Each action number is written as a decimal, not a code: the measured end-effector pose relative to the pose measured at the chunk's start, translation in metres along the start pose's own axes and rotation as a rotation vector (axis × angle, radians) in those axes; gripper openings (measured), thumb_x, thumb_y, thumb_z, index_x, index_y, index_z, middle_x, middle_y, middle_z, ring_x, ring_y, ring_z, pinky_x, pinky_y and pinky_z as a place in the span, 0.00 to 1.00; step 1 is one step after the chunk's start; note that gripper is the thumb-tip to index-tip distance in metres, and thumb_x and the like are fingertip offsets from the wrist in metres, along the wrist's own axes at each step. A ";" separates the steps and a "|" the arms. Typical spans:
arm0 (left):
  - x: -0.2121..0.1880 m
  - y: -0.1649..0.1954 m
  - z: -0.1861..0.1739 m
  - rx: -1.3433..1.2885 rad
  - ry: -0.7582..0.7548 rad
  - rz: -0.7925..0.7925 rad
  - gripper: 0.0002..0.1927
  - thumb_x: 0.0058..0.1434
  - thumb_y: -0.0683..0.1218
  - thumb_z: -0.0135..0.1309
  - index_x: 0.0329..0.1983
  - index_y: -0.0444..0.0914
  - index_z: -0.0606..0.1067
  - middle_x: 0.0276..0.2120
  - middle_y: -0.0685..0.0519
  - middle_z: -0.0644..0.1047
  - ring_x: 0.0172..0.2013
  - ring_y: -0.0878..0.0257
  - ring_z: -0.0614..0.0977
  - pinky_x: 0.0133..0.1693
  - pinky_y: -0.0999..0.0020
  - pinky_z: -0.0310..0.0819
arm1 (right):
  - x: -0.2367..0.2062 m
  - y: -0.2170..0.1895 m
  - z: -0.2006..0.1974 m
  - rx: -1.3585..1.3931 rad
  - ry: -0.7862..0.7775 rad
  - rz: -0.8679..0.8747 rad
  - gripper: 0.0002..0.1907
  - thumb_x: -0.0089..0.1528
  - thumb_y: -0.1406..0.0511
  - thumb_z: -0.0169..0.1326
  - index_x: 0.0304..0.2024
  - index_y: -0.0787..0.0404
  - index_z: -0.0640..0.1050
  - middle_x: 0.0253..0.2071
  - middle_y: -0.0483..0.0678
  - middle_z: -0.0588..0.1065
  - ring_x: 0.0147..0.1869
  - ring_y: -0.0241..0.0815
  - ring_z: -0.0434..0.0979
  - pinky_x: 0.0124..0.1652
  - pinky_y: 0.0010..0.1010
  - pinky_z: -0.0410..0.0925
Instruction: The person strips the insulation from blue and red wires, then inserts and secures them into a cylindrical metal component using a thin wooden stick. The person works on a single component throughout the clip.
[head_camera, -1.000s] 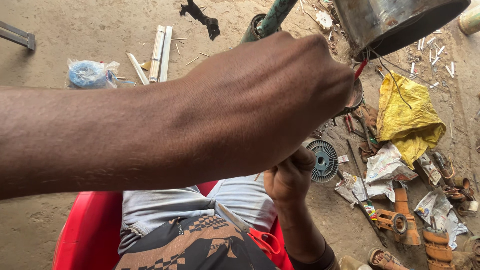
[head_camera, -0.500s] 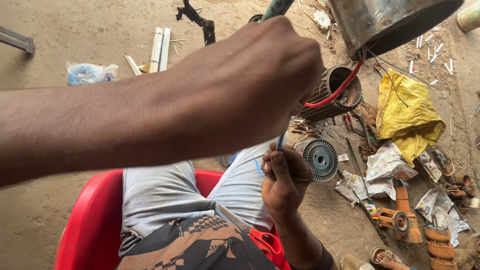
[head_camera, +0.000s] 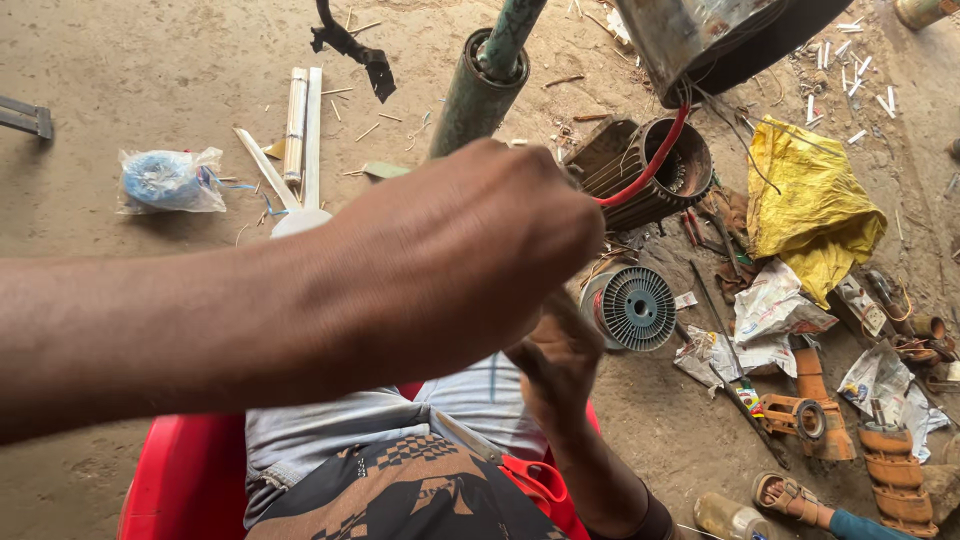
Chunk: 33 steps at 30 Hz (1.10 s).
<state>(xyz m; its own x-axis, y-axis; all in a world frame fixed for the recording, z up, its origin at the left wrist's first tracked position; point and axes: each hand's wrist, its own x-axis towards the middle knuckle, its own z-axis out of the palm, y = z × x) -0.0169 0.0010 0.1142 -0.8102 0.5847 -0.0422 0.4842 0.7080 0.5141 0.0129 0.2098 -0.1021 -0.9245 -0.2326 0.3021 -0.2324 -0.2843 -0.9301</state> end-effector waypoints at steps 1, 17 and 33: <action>0.001 0.002 0.001 0.059 -0.053 -0.029 0.14 0.67 0.36 0.48 0.25 0.36 0.77 0.19 0.48 0.75 0.21 0.62 0.83 0.18 0.68 0.73 | 0.001 -0.008 0.003 -0.074 0.051 -0.108 0.13 0.68 0.69 0.64 0.52 0.69 0.78 0.47 0.52 0.78 0.50 0.38 0.76 0.52 0.30 0.69; -0.002 0.014 0.002 0.097 0.111 -0.027 0.07 0.60 0.36 0.55 0.27 0.38 0.77 0.23 0.51 0.78 0.24 0.61 0.84 0.23 0.64 0.77 | 0.035 0.008 0.069 1.073 0.044 0.392 0.12 0.67 0.61 0.61 0.51 0.55 0.80 0.45 0.43 0.80 0.45 0.34 0.80 0.46 0.25 0.74; -0.011 -0.011 0.001 -0.209 0.499 0.180 0.06 0.58 0.37 0.60 0.38 0.36 0.84 0.28 0.47 0.84 0.26 0.60 0.87 0.28 0.67 0.80 | 0.026 0.010 0.036 1.112 0.135 0.054 0.10 0.69 0.66 0.58 0.52 0.57 0.81 0.45 0.48 0.81 0.41 0.33 0.82 0.38 0.16 0.75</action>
<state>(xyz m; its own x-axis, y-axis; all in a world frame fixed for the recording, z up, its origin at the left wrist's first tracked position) -0.0134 -0.0126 0.1085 -0.8035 0.3948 0.4455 0.5944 0.4916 0.6365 -0.0022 0.1674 -0.0960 -0.9661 -0.1864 0.1787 0.1461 -0.9652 -0.2170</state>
